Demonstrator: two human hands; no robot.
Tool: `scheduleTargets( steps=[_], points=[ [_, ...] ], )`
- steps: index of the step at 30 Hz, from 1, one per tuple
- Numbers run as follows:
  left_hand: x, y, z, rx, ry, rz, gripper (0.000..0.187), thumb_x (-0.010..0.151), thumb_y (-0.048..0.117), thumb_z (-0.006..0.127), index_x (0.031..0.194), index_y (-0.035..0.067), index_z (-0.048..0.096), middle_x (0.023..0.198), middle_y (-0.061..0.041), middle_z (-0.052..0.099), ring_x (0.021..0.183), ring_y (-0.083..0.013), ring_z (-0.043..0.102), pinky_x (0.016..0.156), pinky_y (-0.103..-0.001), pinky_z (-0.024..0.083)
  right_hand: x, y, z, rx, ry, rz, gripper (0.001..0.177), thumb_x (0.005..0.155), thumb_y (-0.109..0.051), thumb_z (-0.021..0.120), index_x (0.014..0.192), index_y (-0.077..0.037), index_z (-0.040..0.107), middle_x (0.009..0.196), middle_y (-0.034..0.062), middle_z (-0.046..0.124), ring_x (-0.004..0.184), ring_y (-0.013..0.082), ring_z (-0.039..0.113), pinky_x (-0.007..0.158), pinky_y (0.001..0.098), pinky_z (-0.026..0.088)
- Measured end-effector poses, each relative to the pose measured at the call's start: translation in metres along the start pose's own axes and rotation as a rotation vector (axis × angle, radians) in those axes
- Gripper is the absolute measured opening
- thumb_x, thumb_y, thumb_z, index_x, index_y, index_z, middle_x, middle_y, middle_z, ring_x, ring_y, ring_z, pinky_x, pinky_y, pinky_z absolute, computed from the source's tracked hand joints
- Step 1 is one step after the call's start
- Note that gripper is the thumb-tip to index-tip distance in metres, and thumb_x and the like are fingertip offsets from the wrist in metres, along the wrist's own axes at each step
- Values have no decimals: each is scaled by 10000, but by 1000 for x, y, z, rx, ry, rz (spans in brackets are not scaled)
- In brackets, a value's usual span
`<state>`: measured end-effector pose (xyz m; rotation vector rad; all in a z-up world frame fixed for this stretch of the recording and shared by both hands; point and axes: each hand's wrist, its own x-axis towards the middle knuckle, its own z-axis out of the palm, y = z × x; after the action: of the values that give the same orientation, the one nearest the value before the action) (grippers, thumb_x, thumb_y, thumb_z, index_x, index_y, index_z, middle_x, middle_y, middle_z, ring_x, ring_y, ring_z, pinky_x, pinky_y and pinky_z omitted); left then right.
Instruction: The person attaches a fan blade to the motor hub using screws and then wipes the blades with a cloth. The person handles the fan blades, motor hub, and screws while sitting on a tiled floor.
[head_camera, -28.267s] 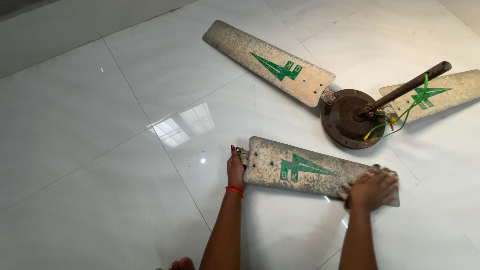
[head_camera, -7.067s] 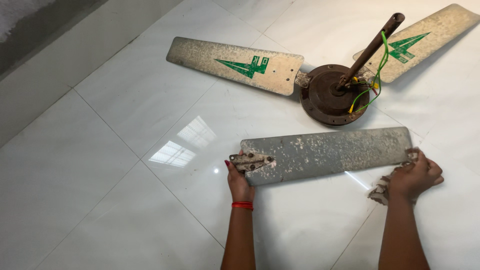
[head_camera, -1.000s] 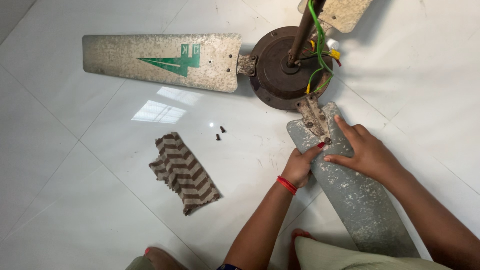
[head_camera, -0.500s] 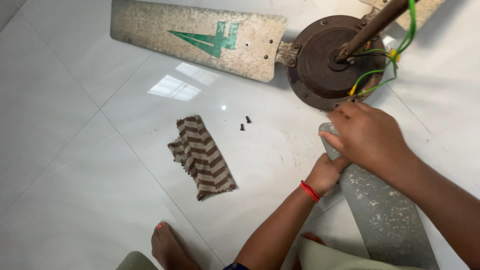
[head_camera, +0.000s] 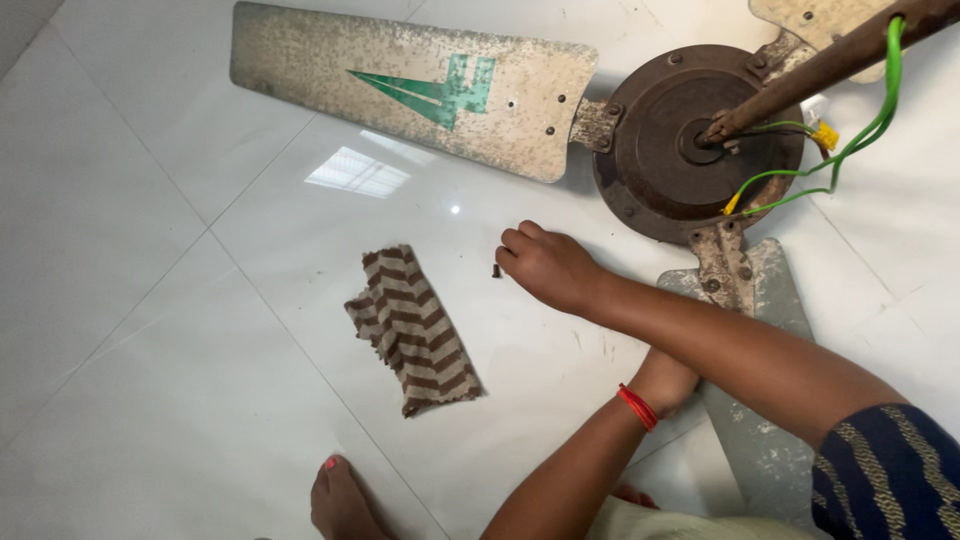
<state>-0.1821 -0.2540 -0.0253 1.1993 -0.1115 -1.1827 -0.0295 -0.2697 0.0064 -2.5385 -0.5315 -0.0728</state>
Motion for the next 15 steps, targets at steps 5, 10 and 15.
scheduleTargets(
  steps=[5, 10, 15],
  points=[
    [1, 1, -3, 39, 7, 52, 401, 1087, 224, 469, 1397, -27, 511, 1420, -163, 561, 1317, -237, 523, 1089, -399, 441, -8, 3, -13, -19, -6, 9, 140, 801, -12, 674, 941, 6, 671, 974, 121, 627, 940, 278, 628, 753, 361, 581],
    [5, -15, -4, 39, 82, -174, 377, 1090, 219, 554, 1286, -95, 631, 1120, -211, 674, 964, -234, 545, 821, -396, 445, -70, 15, -72, 115, 301, 159, 238, 869, 27, 696, 1105, 9, 721, 1132, 125, 681, 1058, 265, 683, 890, 363, 589],
    [7, -16, -1, -350, 33, -174, 340, 1022, 204, 627, 1207, -78, 667, 1093, -141, 734, 938, -194, 706, 854, -329, 572, -141, 22, -133, -22, 456, 527, 215, 890, 24, 763, 1083, -69, 779, 1127, 105, 710, 1021, 217, 715, 897, 334, 588]
  ],
)
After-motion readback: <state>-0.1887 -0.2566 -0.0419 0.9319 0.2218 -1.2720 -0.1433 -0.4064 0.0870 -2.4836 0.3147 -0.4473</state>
